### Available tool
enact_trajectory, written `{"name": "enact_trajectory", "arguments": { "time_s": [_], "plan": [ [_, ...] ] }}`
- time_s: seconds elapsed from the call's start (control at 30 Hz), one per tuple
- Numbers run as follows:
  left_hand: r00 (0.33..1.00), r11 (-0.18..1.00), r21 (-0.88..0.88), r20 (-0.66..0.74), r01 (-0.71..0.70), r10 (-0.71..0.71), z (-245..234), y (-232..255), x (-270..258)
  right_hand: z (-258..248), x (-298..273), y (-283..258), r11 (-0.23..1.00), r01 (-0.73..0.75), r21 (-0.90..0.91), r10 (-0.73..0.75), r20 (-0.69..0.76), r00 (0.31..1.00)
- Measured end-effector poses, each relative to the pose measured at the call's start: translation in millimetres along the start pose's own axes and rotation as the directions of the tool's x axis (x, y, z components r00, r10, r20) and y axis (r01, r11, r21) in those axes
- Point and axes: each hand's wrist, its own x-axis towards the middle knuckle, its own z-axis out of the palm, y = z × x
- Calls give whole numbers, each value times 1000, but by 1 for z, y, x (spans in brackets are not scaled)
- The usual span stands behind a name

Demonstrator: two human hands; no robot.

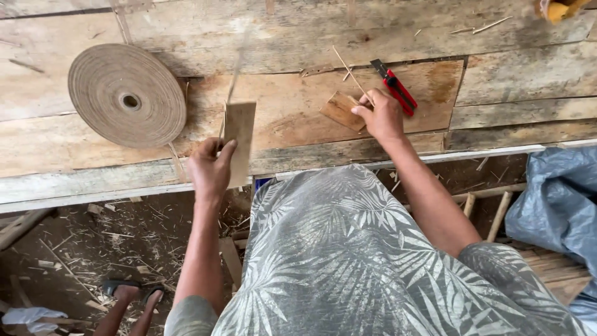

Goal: Trimming and fitting thin wood strips onto a wooden panel using a utility knife to create a flush surface.

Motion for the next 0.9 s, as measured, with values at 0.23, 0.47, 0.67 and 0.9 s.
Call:
{"name": "enact_trajectory", "arguments": {
  "time_s": [0.23,0.47,0.67,0.9],
  "plan": [
    [976,732,-647,102,213,-194,28,82,22,-37,-9,-51,898,-271,346,238,136,962],
    [938,512,-790,238,337,-250,91,125,22,-11,-6,-121,722,-190,665,240,17,971],
    [945,549,-770,290,326,-154,90,134,40,-10,23,-132,825,-153,544,188,-9,982],
    [964,503,-843,62,188,-258,17,255,164,-57,76,-112,772,-140,620,289,-147,946]
  ]
}}
